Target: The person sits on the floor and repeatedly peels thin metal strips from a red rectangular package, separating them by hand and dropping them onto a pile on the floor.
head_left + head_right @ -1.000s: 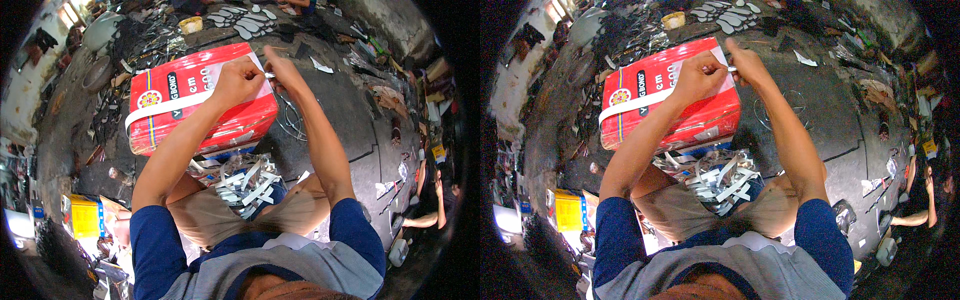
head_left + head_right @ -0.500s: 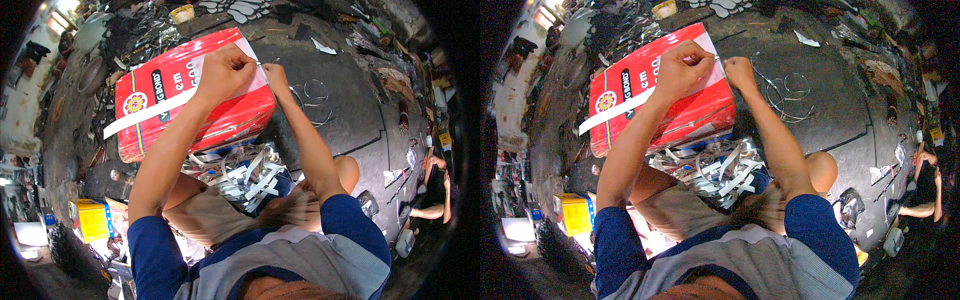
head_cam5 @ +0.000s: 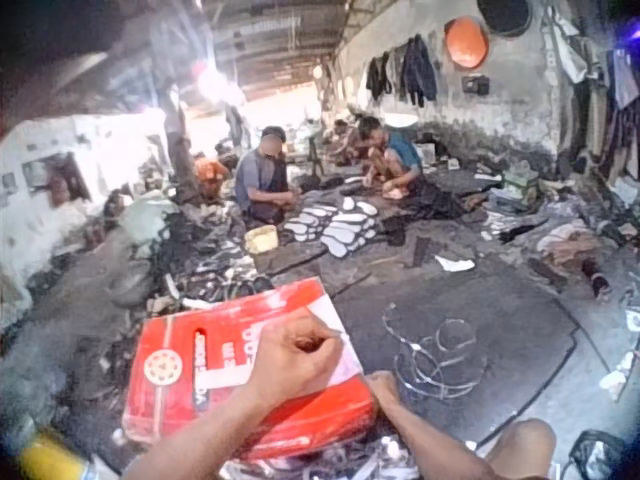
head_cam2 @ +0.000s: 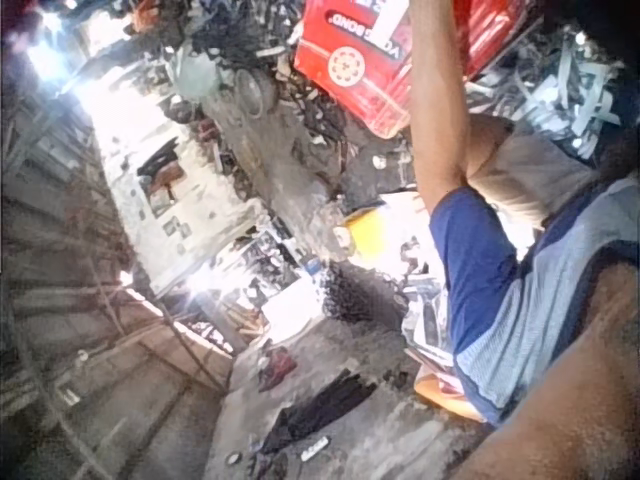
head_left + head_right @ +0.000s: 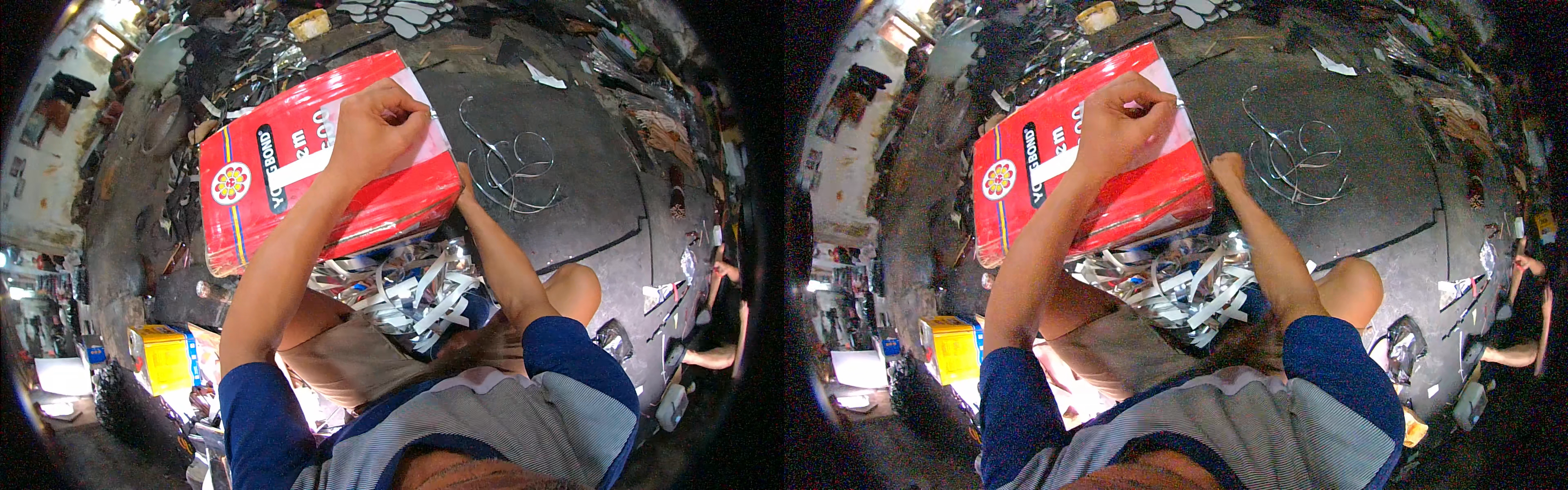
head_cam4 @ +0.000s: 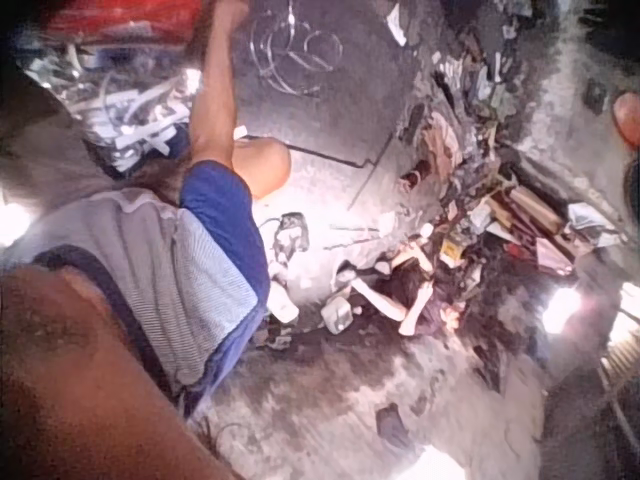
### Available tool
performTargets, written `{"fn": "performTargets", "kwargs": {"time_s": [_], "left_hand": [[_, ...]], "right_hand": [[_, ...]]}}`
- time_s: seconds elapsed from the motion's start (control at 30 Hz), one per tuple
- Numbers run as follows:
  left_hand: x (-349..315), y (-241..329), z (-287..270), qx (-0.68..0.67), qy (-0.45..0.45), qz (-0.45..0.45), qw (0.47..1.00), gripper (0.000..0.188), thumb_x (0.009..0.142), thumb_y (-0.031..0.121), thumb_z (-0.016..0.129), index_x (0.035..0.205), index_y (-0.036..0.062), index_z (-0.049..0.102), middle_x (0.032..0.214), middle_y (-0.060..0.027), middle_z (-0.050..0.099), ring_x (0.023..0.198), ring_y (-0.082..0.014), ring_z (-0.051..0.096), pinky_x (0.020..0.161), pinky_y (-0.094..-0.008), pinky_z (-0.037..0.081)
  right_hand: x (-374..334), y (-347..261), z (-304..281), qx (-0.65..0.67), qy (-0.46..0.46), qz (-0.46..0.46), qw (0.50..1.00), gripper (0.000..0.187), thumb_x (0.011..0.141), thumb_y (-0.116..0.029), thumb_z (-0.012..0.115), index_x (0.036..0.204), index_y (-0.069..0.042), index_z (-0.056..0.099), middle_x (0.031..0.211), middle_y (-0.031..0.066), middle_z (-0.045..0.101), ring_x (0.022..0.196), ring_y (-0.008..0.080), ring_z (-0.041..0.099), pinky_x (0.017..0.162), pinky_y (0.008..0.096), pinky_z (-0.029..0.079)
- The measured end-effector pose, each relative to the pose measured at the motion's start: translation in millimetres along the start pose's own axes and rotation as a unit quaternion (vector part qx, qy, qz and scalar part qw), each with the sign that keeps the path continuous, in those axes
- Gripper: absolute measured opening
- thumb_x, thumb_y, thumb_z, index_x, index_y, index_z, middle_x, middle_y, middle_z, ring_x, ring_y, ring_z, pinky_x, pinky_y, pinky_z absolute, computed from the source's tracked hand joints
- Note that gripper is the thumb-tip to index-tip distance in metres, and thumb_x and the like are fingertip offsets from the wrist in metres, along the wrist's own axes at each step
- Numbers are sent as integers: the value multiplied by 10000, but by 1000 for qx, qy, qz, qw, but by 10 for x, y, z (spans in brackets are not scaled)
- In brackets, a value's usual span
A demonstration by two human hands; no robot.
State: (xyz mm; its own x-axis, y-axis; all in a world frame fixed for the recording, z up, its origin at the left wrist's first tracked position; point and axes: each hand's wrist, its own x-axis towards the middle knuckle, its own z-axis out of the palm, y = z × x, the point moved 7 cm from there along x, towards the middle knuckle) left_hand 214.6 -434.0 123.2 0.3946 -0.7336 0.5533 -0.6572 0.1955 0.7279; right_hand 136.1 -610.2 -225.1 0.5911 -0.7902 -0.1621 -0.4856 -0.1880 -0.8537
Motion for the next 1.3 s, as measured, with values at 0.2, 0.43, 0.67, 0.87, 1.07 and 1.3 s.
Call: {"fn": "performTargets", "kwargs": {"time_s": [0.2,0.43,0.67,0.87,1.07,1.3], "left_hand": [[11,48,77,7,4,-18,1000,40,797,37,734,816,1,736,771,-48,661,654,-88,615,595,-231,488],[-43,12,-38,10,8,-17,1000,8,800,10,730,806,6,728,797,-43,665,691,-77,608,564,-223,473],[-5,27,61,-20,-6,-24,999,35,815,7,718,837,5,744,821,-35,666,681,-58,597,563,-208,461],[-68,41,-28,29,-15,10,999,77,818,23,715,880,20,760,829,-41,672,676,-62,596,576,-215,463],[-44,222,42,103,-64,129,984,203,811,-15,690,996,36,757,898,-78,674,724,-156,644,628,-268,510],[-94,323,49,179,-63,243,951,259,786,-18,719,1038,41,735,930,-104,664,795,-240,666,684,-326,550]], "right_hand": [[62,440,-2,-31,36,19,999,274,800,-189,599,794,60,714,885,309,682,885,447,689,840,505,530],[-138,622,117,-106,10,107,989,294,772,-193,626,903,57,710,1022,312,680,1003,465,663,883,494,530],[-140,1235,67,-146,50,168,973,300,787,-181,654,981,41,709,1065,309,677,1035,458,660,919,501,531],[-262,1029,61,-183,-1,164,969,404,813,-262,739,1083,32,677,1156,268,671,1083,432,652,927,491,537],[-261,1127,-40,-214,13,162,963,470,828,-278,744,1157,32,614,1144,254,676,1086,421,656,914,498,541],[-207,1255,-243,-264,51,167,948,364,961,-208,475,1199,52,565,1158,246,674,1071,411,667,898,509,546]]}}
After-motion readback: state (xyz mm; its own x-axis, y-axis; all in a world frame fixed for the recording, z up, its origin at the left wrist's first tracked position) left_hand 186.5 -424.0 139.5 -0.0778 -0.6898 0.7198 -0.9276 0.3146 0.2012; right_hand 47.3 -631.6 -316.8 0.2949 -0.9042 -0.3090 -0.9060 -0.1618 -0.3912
